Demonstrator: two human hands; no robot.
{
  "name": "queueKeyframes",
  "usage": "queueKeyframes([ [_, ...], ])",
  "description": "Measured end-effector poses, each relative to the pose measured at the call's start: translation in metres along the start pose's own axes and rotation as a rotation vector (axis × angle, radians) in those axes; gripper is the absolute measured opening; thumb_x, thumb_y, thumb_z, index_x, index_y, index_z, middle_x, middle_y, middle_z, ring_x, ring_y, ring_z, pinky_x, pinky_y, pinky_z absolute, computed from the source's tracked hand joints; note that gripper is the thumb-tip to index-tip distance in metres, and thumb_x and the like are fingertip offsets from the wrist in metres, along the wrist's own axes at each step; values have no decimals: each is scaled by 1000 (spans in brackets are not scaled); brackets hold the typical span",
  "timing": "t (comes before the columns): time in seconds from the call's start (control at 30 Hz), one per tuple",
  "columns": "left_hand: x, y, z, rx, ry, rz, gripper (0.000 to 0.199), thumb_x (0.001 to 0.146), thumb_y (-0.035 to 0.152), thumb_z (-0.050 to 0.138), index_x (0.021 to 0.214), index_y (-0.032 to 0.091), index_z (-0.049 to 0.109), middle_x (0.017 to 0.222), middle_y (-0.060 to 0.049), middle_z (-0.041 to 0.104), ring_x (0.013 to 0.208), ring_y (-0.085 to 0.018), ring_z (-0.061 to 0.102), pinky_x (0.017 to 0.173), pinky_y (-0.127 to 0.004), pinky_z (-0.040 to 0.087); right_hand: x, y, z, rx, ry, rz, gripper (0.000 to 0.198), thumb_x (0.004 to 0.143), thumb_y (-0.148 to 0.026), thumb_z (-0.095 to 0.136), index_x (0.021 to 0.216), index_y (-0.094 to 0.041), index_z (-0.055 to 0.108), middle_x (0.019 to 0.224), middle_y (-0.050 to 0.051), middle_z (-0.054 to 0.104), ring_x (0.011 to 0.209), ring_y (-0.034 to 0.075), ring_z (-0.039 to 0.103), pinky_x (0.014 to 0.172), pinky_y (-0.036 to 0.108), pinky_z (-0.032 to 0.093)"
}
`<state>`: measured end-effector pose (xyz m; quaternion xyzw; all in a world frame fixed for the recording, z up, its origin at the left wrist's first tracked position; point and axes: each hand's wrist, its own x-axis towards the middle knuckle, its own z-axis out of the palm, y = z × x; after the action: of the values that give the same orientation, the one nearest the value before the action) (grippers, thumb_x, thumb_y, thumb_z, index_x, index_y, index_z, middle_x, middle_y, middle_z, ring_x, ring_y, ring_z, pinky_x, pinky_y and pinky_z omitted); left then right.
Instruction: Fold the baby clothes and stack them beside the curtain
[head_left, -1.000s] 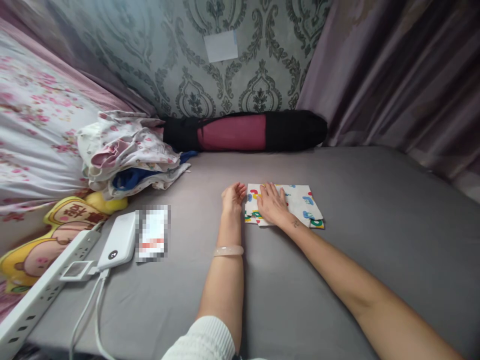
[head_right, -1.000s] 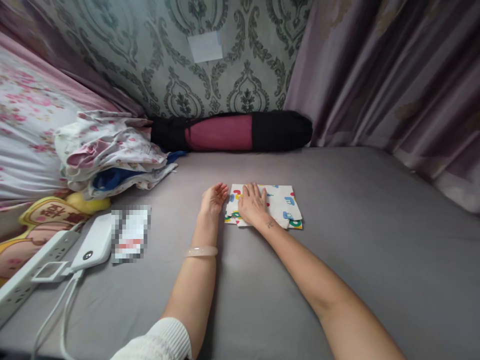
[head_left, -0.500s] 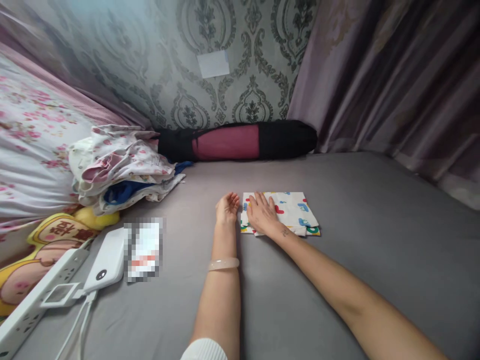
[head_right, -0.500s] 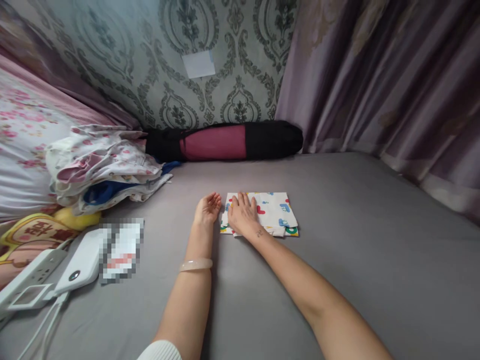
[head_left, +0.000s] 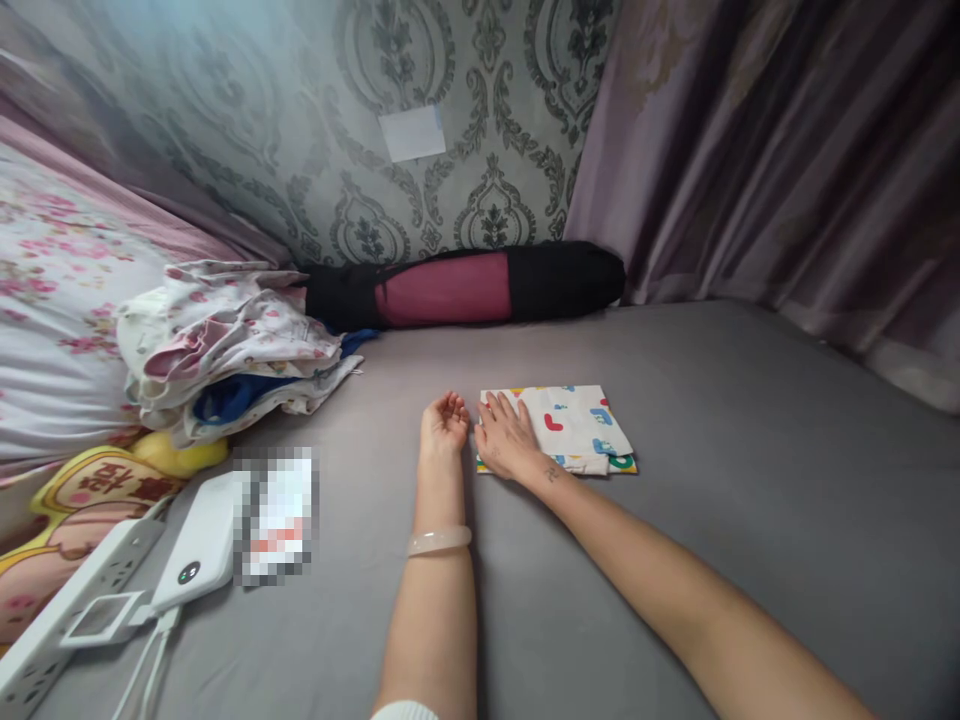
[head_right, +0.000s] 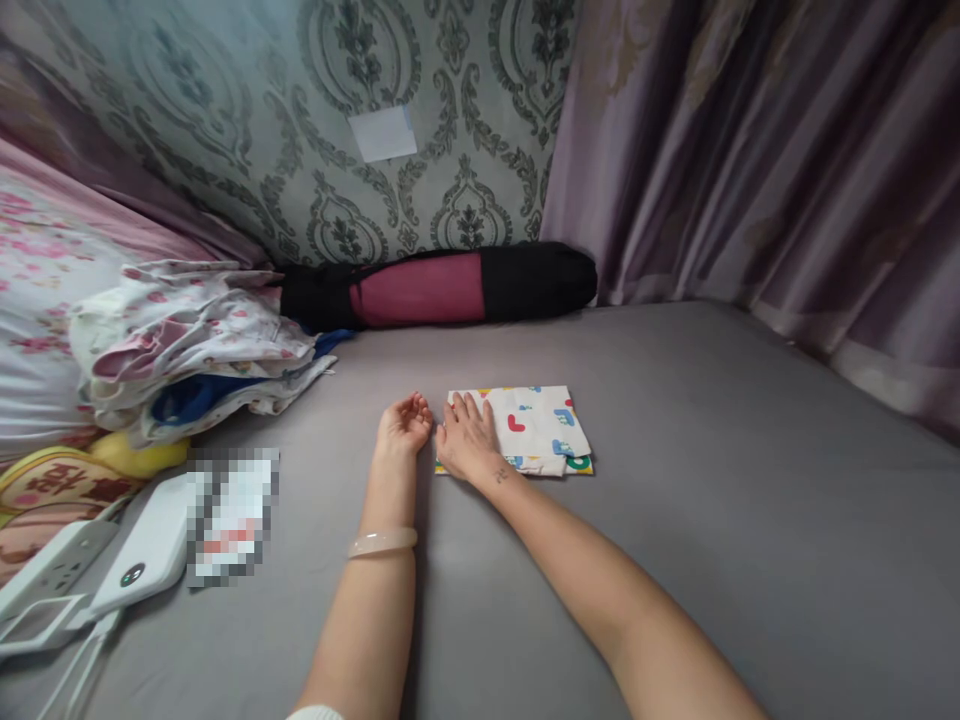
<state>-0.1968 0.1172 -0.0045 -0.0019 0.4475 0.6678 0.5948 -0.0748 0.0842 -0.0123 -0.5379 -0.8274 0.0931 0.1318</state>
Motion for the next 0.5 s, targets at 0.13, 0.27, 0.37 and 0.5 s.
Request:
queueKeyframes([
  [0.13,-9,3,6,-83,60,-74,20,86,4,44,74,16,53,60,2,54,50,-5,54,49,-13,42,-1,10,-9,34,-16,22,57,99,-37,21,148,-12,35,156,12,29,145,25,19,116,49,11],
  [0.27,-11,2,8,-93,75,-71,18,85,3,46,75,16,54,60,2,54,49,-5,54,48,-13,41,-5,25,-14,-51,47,91,58,99,-42,22,148,-14,37,157,13,27,145,28,16,116,53,5],
  [0.37,-10,2,8,-90,80,-63,17,83,3,47,78,16,56,60,2,54,50,-5,54,48,-13,42,-7,31,-9,-89,31,120,58,99,-44,24,148,-16,38,156,13,29,144,30,19,114,56,8],
  [0.5,-11,2,8,-79,81,-52,16,81,2,50,80,16,57,61,2,54,50,-5,54,49,-13,42,-8,32,-3,-110,36,118,57,99,-44,24,148,-17,37,156,13,29,144,30,19,114,56,8],
])
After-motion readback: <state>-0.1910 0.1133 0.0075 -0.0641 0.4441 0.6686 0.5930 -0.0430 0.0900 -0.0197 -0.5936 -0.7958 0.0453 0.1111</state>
